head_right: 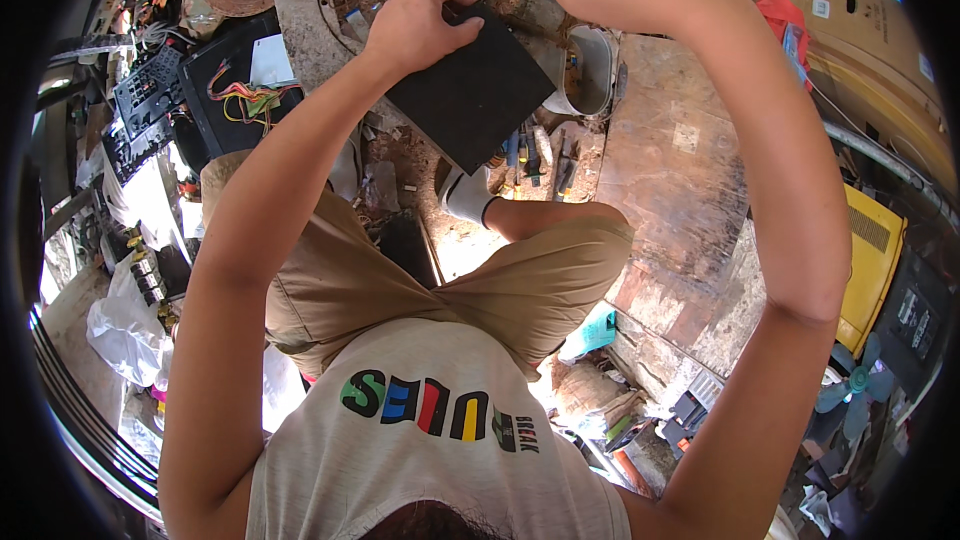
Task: The person disassembles a power supply unit using a screwdriver, removing screws from the metal casing and handling internal wires.
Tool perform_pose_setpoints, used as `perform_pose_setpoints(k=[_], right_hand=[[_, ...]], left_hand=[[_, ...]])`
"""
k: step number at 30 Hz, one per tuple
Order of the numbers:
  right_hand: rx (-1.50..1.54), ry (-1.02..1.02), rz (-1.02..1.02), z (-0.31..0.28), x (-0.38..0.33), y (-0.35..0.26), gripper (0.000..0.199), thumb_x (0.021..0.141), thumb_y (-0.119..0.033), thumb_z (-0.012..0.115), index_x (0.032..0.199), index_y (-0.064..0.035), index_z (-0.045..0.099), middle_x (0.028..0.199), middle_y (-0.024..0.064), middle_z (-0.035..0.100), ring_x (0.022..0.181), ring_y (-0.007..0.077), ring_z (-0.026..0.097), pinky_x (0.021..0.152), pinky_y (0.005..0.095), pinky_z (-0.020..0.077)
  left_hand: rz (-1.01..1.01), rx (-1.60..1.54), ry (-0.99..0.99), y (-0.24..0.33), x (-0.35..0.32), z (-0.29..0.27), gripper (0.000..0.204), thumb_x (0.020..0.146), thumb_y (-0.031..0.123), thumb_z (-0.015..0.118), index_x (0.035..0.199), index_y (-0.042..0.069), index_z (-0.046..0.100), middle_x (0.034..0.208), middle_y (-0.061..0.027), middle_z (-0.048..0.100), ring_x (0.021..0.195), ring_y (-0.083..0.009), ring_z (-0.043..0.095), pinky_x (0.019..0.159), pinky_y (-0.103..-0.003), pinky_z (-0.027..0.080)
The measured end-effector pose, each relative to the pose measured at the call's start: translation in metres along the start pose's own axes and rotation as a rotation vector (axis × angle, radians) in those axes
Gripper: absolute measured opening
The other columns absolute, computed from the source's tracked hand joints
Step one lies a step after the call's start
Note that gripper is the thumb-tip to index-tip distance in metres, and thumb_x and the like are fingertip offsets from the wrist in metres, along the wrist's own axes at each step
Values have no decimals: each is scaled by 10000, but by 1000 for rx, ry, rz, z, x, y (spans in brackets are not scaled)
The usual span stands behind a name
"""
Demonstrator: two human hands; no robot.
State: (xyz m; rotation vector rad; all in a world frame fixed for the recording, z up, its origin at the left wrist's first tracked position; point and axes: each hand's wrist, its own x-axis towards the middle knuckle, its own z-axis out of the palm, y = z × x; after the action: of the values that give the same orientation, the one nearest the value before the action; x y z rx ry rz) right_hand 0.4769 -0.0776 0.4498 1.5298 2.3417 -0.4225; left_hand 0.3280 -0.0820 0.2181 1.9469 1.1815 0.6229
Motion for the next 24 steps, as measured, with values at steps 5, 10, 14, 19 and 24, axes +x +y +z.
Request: perform_pose_setpoints(k=[5, 10, 14, 19, 24], right_hand=[[-100, 98, -93, 8, -6, 5, 399, 944, -199, 611, 1298, -39, 518, 1214, 250, 610, 1055, 416, 641, 898, 478, 518], [-100, -13, 104, 1, 3, -4, 446, 934, -246, 632, 1310, -42, 506, 1261, 254, 578, 1103, 404, 625, 910, 458, 516], [85, 73, -46, 7, -2, 7, 432, 961, -273, 602, 1317, -49, 506, 1286, 264, 572, 1072, 401, 641, 896, 463, 518], [-102, 37, 177, 2, -5, -4, 427, 927, -220, 654, 1303, -73, 515, 1252, 213, 572, 1109, 378, 617, 911, 444, 509], [-115, 16, 95, 3, 2, -4, 456, 929, -287, 658, 1309, -73, 524, 1072, 212, 663, 1030, 402, 650, 875, 469, 522]], left_hand=[[13, 25, 15, -1, 0, 0, 388, 773, 395, 764, 1067, 140, 764, 1025, -105, 736, 950, -309, 706, 865, -415, 560], [23, 25, 15, -3, 1, 2, 395, 773, 399, 763, 1070, 140, 763, 1039, -105, 734, 958, -311, 704, 868, -417, 559], [10, 23, 6, -1, 0, 0, 392, 774, 395, 766, 1071, 139, 761, 1044, -103, 733, 958, -307, 704, 868, -416, 559], [23, 16, 10, -3, 0, 2, 393, 776, 390, 770, 1083, 144, 759, 1042, -98, 732, 949, -298, 705, 864, -411, 560], [6, 8, -4, -2, 0, 0, 387, 777, 390, 767, 1076, 144, 759, 1041, -98, 731, 951, -299, 703, 864, -412, 559]])
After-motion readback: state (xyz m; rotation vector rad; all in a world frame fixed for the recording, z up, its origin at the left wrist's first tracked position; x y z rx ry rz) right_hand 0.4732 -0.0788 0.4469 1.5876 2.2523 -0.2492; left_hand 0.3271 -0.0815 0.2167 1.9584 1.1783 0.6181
